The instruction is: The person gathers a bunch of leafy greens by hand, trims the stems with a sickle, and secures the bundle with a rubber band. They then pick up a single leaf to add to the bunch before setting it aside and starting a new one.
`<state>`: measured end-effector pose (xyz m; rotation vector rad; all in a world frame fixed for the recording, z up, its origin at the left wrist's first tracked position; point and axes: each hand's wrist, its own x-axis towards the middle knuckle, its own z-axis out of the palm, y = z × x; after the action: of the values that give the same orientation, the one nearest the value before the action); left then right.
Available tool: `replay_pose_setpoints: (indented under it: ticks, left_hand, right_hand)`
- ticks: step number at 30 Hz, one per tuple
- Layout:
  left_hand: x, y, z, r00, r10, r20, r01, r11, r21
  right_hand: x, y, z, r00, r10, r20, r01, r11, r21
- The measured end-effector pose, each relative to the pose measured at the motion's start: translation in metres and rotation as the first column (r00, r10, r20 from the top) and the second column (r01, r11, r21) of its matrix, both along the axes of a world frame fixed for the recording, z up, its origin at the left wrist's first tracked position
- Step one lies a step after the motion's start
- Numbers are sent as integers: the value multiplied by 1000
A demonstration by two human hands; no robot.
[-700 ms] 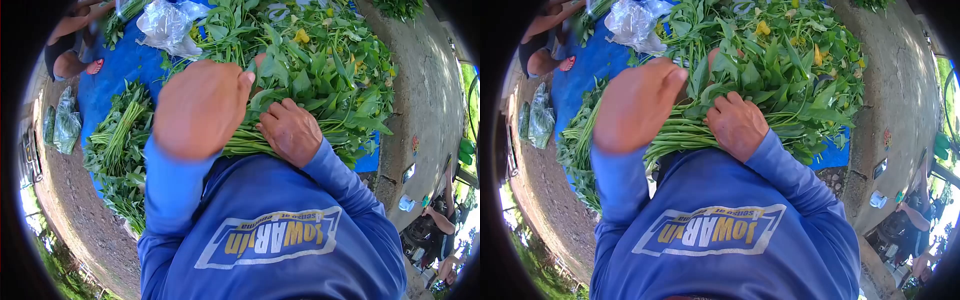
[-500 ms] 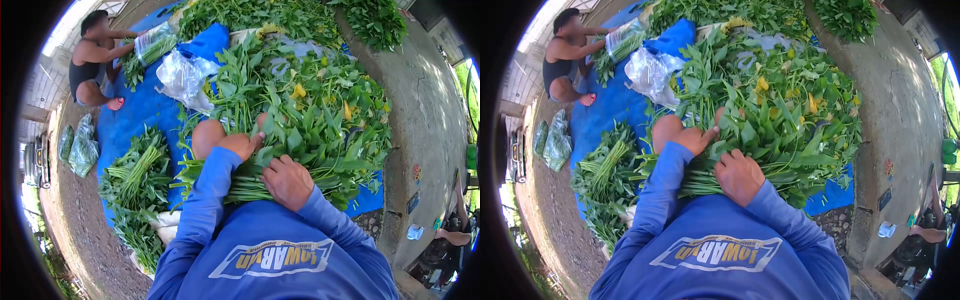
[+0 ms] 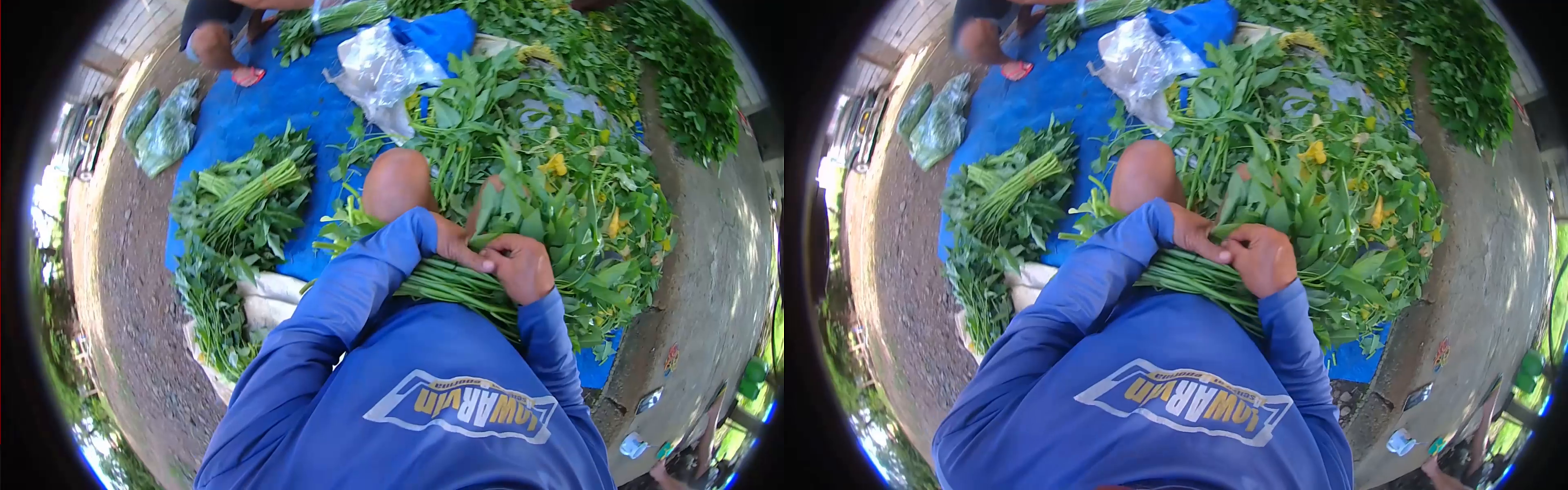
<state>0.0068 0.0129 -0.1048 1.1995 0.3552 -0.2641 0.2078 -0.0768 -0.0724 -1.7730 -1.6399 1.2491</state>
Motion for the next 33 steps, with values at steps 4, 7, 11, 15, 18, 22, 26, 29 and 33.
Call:
replay_pose_setpoints:
  ticks: [4, 7, 11, 15, 18, 22, 26, 29, 33]
  left_hand:
    - [-6, 1, -14, 992, 37, -122, 2, 953, 304]
    - [-16, 6, 9, 985, 52, -165, -5, 962, 274]
    - [-20, 7, -12, 964, 73, -258, 1, 961, 276]
    - [-11, 7, -23, 877, 72, -475, 76, 955, 286]
    - [-5, 6, -12, 854, 78, -514, 103, 944, 314]
    - [-4, 2, -20, 888, 75, -454, 83, 944, 319]
    - [20, 19, 1, 848, -181, -498, 433, 778, 455]
    - [13, 18, -24, 878, -77, -472, 233, 931, 282]
    - [4, -1, -36, 838, 55, -543, 117, 954, 276]
  right_hand:
    - [-3, -2, -5, 1000, -7, -1, 7, 992, 129]
    - [-15, -8, 12, 990, -117, 73, 55, 818, 572]
    - [-8, -25, 38, 969, 133, 209, -232, 785, 575]
    - [-11, -50, 57, 888, 227, 399, -382, 846, 371]
    - [-6, -65, 64, 858, 264, 440, -410, 869, 277]
    - [-7, -73, 55, 874, 302, 381, -379, 914, 146]
    - [-5, -67, 42, 851, 308, 426, -422, 884, 203]
    - [0, -65, 39, 844, 328, 425, -456, 856, 245]
    - [3, -64, 44, 833, 347, 430, -458, 869, 185]
